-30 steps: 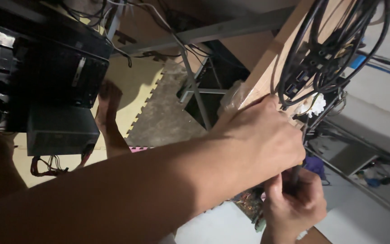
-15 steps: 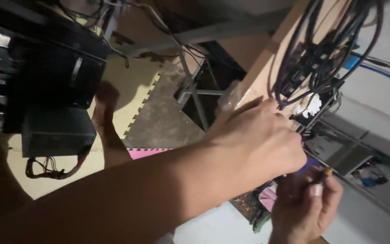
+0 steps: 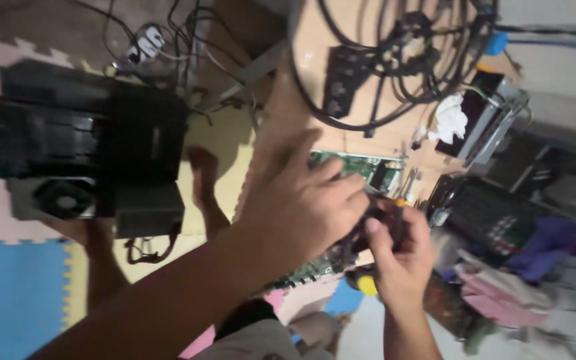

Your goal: Repairing or assembling components on a computer motherboard.

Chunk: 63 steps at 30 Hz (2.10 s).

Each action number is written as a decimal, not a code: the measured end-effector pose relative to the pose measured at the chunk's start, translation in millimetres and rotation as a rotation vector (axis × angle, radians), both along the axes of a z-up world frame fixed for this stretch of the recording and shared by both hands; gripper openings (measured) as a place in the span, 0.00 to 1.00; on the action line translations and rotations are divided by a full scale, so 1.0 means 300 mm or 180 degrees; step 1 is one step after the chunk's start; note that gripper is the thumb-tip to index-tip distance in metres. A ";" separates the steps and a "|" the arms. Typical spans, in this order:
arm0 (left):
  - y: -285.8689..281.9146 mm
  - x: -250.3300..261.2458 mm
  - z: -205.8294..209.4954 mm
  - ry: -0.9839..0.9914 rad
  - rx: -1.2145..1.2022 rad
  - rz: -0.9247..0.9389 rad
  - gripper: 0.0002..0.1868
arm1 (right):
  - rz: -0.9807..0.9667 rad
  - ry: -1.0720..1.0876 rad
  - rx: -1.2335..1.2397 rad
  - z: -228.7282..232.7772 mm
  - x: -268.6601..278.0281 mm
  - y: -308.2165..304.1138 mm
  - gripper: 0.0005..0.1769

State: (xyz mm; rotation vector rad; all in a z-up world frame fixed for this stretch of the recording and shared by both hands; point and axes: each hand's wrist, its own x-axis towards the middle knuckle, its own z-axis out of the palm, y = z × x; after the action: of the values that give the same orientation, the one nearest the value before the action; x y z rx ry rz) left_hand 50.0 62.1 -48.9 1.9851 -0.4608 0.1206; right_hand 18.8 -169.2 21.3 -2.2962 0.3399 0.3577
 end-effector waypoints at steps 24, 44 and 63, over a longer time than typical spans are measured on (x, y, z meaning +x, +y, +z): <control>-0.080 -0.074 0.114 0.1006 0.0414 0.0296 0.05 | 0.0658 0.0445 0.0225 0.021 0.070 0.062 0.20; -0.027 -0.064 0.030 0.0482 0.0222 0.0651 0.15 | 0.1898 -0.0136 -0.1920 0.473 0.066 0.126 0.15; -0.027 -0.005 0.030 0.1245 -0.0160 -0.0089 0.20 | 0.1278 0.0119 -0.2080 0.429 0.033 0.275 0.14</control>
State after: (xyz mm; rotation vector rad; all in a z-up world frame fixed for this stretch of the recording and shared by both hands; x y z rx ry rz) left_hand 48.5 53.9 -39.8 1.8927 -0.2285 -0.2677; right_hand 28.7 -86.7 150.0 -3.0104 -0.0030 0.5507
